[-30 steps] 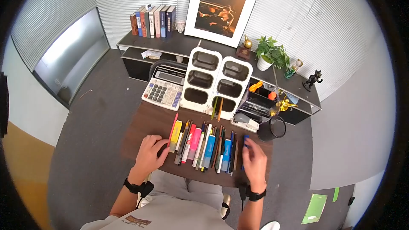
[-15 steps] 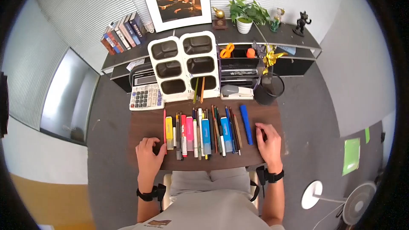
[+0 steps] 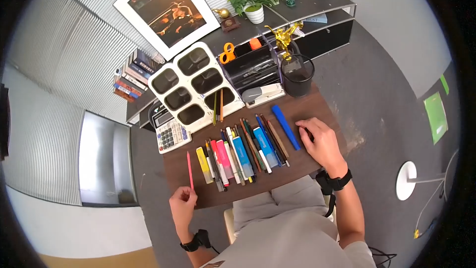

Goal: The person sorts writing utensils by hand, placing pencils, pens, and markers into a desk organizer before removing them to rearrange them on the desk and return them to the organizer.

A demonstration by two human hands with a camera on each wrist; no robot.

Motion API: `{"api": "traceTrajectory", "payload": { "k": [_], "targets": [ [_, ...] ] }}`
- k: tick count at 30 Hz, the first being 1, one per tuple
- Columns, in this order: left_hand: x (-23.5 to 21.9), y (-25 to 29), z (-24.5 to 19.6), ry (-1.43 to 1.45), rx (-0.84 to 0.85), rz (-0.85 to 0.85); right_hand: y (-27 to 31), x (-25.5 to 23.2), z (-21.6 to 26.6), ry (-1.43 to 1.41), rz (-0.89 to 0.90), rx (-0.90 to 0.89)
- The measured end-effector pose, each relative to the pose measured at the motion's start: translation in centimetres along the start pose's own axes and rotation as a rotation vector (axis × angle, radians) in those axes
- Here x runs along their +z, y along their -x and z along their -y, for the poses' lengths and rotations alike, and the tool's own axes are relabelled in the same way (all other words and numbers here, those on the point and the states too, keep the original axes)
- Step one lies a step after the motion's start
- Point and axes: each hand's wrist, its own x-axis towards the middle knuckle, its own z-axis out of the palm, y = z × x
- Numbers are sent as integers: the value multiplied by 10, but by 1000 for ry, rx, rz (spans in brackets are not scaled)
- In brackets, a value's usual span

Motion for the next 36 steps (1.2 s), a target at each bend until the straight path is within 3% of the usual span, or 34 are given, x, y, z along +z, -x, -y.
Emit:
{"api": "traceTrajectory", "payload": {
  "k": [4,7,9,13,15,18,26,29,33,36],
  "targets": [
    [4,17,-19,527,34,154,0,-4,2,7,-8,-37],
    [29,25,-31,602,47,328,7,-5,14,-39,-2,-99],
    [50,27,-41,605,116,408,21,1,32,-100,8,-197],
    [72,26,-46,614,179,555,50,17,81,-254,302,-288],
    [79,28,-57,661,185,585,59,25,86,-270,416,-330],
    [83,28,-58,643,186,614,71,37,84,-306,436,-349],
    [78,23,-58,541,288,572,71,31,92,-524,650,-103],
    [77,16,-58,387,605,132,66,31,85,-593,568,-26],
    [68,1,-43,151,659,-193,44,23,80,-571,475,150],
    [71,-2,-28,55,645,-291,19,19,81,-488,472,163]
  ]
}}
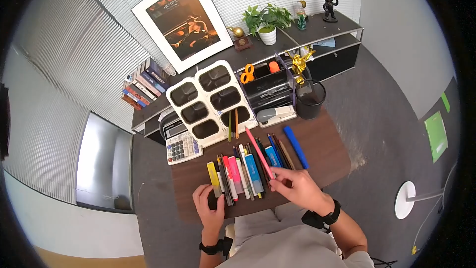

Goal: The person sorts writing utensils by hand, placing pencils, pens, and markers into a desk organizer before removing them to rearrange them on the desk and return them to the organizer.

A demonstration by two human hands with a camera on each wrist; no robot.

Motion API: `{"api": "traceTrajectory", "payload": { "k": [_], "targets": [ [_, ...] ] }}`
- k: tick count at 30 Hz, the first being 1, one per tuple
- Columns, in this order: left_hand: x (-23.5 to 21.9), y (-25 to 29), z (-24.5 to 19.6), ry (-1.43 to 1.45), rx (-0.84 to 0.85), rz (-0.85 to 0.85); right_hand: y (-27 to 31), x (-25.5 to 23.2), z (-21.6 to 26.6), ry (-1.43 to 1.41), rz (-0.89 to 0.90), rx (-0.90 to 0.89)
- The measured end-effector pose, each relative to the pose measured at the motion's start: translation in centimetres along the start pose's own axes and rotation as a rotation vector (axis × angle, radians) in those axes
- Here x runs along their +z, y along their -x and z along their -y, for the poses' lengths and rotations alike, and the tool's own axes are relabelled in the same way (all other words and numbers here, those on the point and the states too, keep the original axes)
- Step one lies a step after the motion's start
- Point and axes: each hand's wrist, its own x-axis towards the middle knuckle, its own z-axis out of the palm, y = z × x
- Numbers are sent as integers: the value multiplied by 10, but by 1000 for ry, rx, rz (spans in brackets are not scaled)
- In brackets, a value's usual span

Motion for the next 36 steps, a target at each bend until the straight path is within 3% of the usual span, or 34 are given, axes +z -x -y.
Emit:
{"api": "traceTrajectory", "payload": {
  "k": [4,17,26,30,34,36],
  "targets": [
    [2,-6,-4,4,-91,23,-23,-7,15,33,31,0],
    [5,-5,4,-3,-29,7,-111,11,16,133,-27,13],
    [3,-3,2,-12,-10,13,-134,21,9,157,-40,-97],
    [4,0,6,11,-13,0,-137,23,7,294,-47,-230],
    [2,-2,2,-5,-14,-12,-144,32,6,647,-104,-331],
    [2,-2,2,-7,-21,-13,-146,34,17,768,-154,-478]
  ]
}}
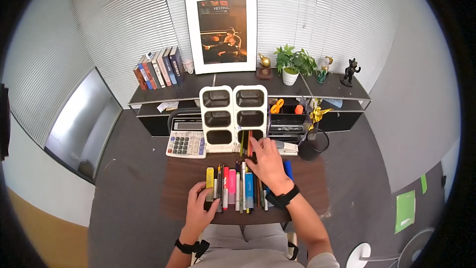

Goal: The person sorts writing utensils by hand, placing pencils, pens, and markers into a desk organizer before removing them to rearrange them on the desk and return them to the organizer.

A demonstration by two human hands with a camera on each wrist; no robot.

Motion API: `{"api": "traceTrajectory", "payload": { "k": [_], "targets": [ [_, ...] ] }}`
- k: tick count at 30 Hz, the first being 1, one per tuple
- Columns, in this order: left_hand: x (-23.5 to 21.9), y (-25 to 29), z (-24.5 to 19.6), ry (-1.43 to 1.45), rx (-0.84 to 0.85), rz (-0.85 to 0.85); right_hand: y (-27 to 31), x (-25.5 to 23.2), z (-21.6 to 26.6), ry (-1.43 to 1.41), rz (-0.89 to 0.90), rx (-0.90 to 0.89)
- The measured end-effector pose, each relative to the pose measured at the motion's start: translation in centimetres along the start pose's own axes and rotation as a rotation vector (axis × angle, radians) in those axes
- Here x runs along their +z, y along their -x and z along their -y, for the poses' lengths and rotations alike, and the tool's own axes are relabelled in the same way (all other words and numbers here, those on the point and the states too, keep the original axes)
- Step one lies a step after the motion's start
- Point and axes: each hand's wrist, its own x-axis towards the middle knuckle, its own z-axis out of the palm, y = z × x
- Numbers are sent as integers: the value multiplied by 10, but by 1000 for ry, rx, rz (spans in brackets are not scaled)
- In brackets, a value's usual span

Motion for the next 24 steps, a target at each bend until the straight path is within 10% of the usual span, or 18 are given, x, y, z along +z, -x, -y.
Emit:
{"api": "traceTrajectory", "payload": {
  "k": [13,24],
  "targets": [
    [0,0,-1,7,-3,-3,-22,1,2,-15,-16,-306],
    [1,-3,-1,-23,2,49,52,-159,103,-644,-538,-610]
  ]
}}
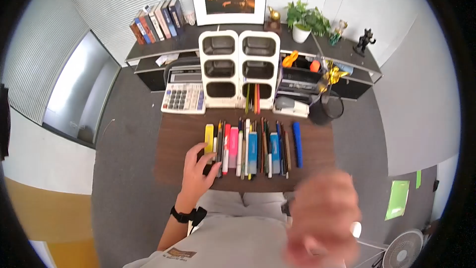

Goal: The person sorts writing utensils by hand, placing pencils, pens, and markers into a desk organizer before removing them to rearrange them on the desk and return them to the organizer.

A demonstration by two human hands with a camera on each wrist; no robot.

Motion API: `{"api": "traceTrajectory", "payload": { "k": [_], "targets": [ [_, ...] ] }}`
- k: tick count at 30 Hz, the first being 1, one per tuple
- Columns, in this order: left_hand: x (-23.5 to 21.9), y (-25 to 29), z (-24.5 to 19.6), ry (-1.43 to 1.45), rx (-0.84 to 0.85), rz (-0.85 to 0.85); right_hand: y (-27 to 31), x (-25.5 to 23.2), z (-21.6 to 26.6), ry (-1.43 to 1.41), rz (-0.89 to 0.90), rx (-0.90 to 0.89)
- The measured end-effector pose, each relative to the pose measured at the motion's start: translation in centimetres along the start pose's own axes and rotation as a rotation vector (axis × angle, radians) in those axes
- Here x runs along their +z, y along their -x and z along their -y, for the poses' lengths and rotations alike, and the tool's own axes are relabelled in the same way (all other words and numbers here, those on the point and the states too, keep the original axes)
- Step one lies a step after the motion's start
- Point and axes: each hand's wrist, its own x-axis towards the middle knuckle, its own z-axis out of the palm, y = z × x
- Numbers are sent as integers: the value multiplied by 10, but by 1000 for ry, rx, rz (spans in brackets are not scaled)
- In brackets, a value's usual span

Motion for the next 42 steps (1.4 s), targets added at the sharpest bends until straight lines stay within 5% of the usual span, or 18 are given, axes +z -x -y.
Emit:
{"api": "traceTrajectory", "payload": {
  "k": [4,6,14,18,22,25,31,42],
  "targets": [
    [-1,-1,0,-30,63,35,-22,9,19,-380,-114,-226],
    [0,-1,1,-40,72,43,-26,10,16,-478,23,-322],
    [-7,-8,-6,-99,180,216,-11,5,25,-540,-162,-238],
    [-4,-6,-3,-57,138,147,-20,-3,15,-500,108,-341],
    [5,2,10,-52,79,60,9,-15,18,-295,319,27],
    [1,-4,7,-78,143,124,29,28,-6,-166,612,373],
    [-5,-8,5,-8,47,144,154,83,-36,183,795,378],
    [-1,-4,13,-47,104,135,158,99,-40,392,892,343]
  ]
}}
